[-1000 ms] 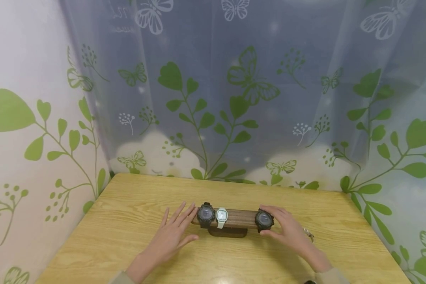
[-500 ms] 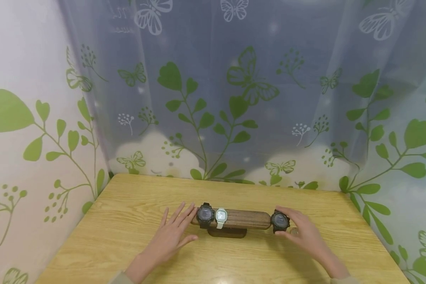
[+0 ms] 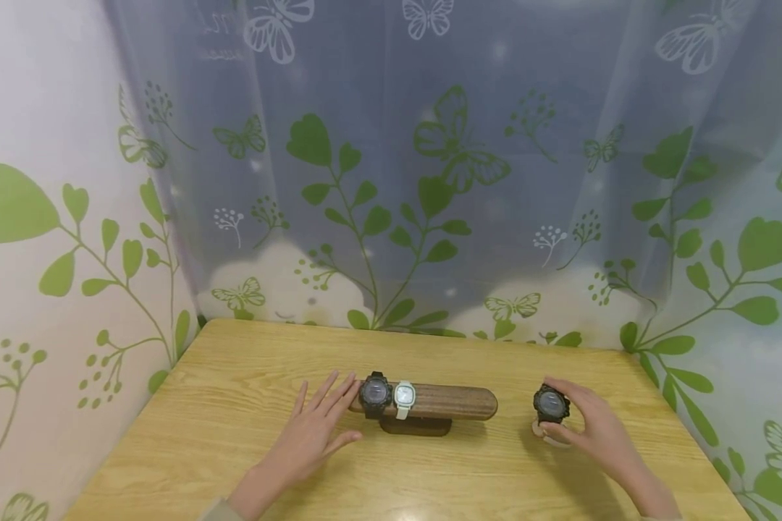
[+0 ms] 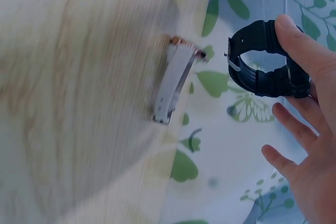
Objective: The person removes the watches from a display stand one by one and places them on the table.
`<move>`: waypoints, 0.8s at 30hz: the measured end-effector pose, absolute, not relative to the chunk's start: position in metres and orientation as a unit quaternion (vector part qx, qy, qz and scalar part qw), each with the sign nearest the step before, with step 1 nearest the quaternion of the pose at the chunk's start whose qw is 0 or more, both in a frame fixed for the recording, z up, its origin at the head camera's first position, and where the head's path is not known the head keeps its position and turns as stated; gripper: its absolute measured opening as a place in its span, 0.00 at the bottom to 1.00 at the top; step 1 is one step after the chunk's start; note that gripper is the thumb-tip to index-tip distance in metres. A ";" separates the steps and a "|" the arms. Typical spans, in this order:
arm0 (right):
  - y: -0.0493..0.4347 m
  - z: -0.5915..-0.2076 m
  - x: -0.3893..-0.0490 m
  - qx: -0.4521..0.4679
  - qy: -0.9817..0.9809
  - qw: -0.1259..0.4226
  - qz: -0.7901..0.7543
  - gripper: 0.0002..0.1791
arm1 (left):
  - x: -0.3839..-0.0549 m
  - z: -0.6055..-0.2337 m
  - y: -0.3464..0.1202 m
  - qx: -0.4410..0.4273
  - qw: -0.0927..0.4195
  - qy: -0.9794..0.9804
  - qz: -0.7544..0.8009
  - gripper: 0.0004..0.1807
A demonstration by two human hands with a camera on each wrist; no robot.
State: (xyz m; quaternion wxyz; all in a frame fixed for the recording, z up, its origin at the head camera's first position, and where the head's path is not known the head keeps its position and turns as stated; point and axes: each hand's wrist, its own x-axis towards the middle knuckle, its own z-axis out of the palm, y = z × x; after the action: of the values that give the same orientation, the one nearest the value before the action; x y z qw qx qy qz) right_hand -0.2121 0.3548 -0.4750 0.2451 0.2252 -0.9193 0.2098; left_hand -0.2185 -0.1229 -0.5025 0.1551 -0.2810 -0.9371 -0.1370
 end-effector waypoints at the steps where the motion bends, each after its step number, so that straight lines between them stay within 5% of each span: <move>1: 0.357 -0.476 -0.212 0.224 -0.919 0.247 0.209 0.43 | -0.218 -0.502 -0.123 -0.281 0.154 -0.937 -0.137 0.43; 24: 0.418 -0.490 -0.198 0.156 -0.946 0.242 0.148 0.40 | -0.219 -0.503 -0.123 -0.278 0.154 -0.939 -0.130 0.44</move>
State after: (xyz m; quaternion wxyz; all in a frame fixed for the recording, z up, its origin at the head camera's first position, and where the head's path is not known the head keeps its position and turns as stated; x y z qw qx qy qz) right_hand -0.1981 0.4183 -0.4899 0.2418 0.1564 -0.9462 0.1478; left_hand -0.2192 -0.1226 -0.5029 0.1544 -0.2784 -0.9390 -0.1298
